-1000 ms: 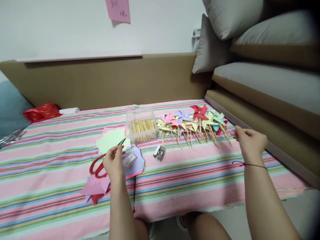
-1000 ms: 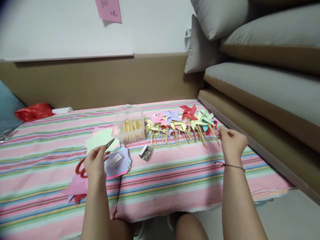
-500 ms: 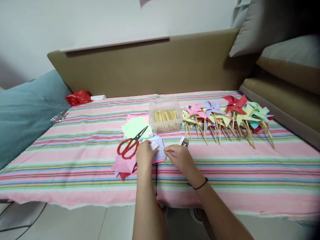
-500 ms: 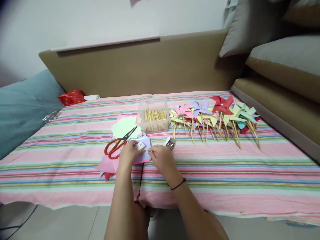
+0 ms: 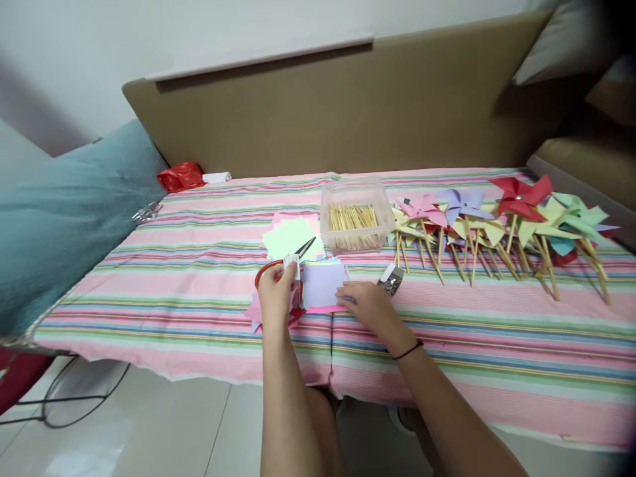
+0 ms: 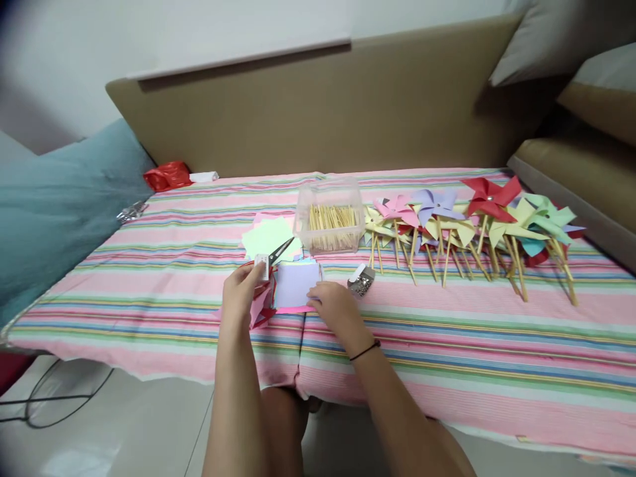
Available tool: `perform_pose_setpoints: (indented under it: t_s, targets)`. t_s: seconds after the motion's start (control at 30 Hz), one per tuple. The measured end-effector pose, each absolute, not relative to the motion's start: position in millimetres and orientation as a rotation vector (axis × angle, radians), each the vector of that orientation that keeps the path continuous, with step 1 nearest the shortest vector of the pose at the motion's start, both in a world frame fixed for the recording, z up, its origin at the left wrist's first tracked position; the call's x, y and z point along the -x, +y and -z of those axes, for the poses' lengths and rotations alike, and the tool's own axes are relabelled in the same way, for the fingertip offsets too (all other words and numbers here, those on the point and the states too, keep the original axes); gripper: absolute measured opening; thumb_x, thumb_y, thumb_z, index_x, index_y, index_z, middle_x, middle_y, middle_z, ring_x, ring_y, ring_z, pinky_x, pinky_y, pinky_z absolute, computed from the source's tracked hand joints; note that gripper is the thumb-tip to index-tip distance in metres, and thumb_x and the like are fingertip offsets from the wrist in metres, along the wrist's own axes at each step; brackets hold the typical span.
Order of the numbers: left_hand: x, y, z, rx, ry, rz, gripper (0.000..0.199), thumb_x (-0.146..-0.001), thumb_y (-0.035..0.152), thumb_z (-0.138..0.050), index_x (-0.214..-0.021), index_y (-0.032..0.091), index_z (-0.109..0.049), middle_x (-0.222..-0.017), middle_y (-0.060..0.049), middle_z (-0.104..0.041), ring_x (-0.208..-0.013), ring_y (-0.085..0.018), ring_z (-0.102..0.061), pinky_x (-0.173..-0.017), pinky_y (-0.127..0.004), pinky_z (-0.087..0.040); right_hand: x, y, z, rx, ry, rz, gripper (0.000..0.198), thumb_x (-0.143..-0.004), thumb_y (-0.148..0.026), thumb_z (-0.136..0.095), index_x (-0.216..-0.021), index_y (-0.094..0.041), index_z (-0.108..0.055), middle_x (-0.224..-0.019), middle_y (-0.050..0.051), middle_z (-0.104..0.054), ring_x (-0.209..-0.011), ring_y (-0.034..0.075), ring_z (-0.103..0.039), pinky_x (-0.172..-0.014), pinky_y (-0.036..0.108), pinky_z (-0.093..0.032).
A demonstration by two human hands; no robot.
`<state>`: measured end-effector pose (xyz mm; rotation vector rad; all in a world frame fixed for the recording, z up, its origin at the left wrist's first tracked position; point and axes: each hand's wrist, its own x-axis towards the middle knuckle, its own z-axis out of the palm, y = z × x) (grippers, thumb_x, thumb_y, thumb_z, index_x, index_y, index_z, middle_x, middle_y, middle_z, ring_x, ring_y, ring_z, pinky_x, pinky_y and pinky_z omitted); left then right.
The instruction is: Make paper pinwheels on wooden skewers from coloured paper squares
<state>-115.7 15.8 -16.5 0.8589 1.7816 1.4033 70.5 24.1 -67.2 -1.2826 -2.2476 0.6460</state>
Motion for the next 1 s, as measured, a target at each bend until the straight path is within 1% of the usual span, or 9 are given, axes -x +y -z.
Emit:
perform_pose_setpoints:
  t_s: [0.07,0.2,0.3,0.4,0.5,0.67,0.77,0.87,1.0]
  targets:
    - [116.7,14.1,13.8,-0.775,1.716,-1.413,0.035,-0.063,0.045,-0.068,-0.078,0.013,-0.065,-0.068,-0.001,-0.063,-0.062,-0.015,-0.06,-0.062,-0.028,-0.05,-73.4,26.3,65.5,1.264,-2.258,-0.669,0.012,-0.078,-0.015,-0.066,-0.084,-0.02,-0.075,-0.094,0.006,-0.075,-0.102,0.025,-0.067,-0.091,0.037,-0.05]
    - [117.1,12.3,12.3,-0.698,1.676,-1.43,0.033,-0.061,0.042,-0.071,-0.077,0.014,-0.064,-0.064,0.0,-0.062,-0.061,-0.015,-0.061,-0.063,-0.028,-0.052,-77.8,28.5,60.6,1.222,-2.275,-0.701,0.014,-0.079,-0.014,-0.066,-0.076,-0.024,-0.075,-0.092,0.002,-0.076,-0.1,0.021,-0.068,-0.089,0.033,-0.051]
    - [117.7,11.8,14.0,-0.68,1.658,-1.427,0.033,-0.061,0.042,-0.072,-0.078,0.014,-0.064,-0.065,0.0,-0.062,-0.06,-0.014,-0.062,-0.064,-0.028,-0.052,-79.0,29.0,57.5,1.206,-2.288,-0.708,0.013,-0.078,-0.014,-0.068,-0.074,-0.024,-0.075,-0.091,0.001,-0.076,-0.1,0.02,-0.068,-0.089,0.03,-0.051]
    - [118.1,11.5,15.4,-0.694,1.657,-1.417,0.034,-0.061,0.043,-0.072,-0.078,0.014,-0.064,-0.065,0.001,-0.061,-0.059,-0.013,-0.061,-0.063,-0.027,-0.052,-79.0,29.5,57.3,1.217,-2.302,-0.695,0.011,-0.077,-0.014,-0.069,-0.076,-0.023,-0.076,-0.092,0.002,-0.076,-0.099,0.02,-0.069,-0.09,0.03,-0.051]
    - [118.0,11.2,15.3,-0.707,1.658,-1.414,0.036,-0.062,0.044,-0.072,-0.079,0.014,-0.064,-0.066,0.001,-0.061,-0.058,-0.013,-0.061,-0.061,-0.026,-0.051,-78.3,29.8,59.9,1.246,-2.321,-0.663,0.011,-0.078,-0.015,-0.068,-0.082,-0.021,-0.076,-0.094,0.003,-0.076,-0.098,0.021,-0.069,-0.09,0.031,-0.051]
    - [117.9,11.2,14.2,-0.693,1.659,-1.404,0.034,-0.062,0.042,-0.072,-0.08,0.014,-0.064,-0.068,0.0,-0.062,-0.057,-0.013,-0.061,-0.06,-0.026,-0.051,-76.7,28.1,61.2,1.291,-2.38,-0.585,0.017,-0.076,-0.014,-0.068,-0.091,-0.019,-0.075,-0.099,0.007,-0.074,-0.1,0.026,-0.067,-0.091,0.037,-0.05]
    - [118.3,11.2,13.9,-0.682,1.649,-1.409,0.032,-0.062,0.04,-0.072,-0.08,0.014,-0.064,-0.069,0.0,-0.062,-0.056,-0.012,-0.06,-0.061,-0.027,-0.052,-76.2,26.2,58.5,1.289,-2.427,-0.547,0.019,-0.075,-0.016,-0.068,-0.093,-0.019,-0.074,-0.101,0.009,-0.074,-0.098,0.027,-0.067,-0.088,0.039,-0.05]
    - [119.0,10.7,13.8,-0.684,1.655,-1.405,0.033,-0.062,0.041,-0.072,-0.079,0.014,-0.064,-0.068,0.0,-0.062,-0.056,-0.012,-0.06,-0.061,-0.027,-0.052,-77.1,25.9,57.7,1.269,-2.456,-0.534,0.02,-0.077,-0.016,-0.066,-0.095,-0.019,-0.074,-0.102,0.008,-0.074,-0.096,0.026,-0.068,-0.086,0.037,-0.05]
    - [120.0,9.2,13.3,-0.699,1.657,-1.396,0.034,-0.063,0.042,-0.071,-0.081,0.014,-0.064,-0.071,-0.001,-0.063,-0.059,-0.013,-0.061,-0.062,-0.027,-0.052,-80.6,28.2,61.6,1.231,-2.465,-0.542,0.019,-0.079,-0.015,-0.064,-0.094,-0.022,-0.074,-0.1,0.004,-0.074,-0.097,0.024,-0.068,-0.087,0.034,-0.049]
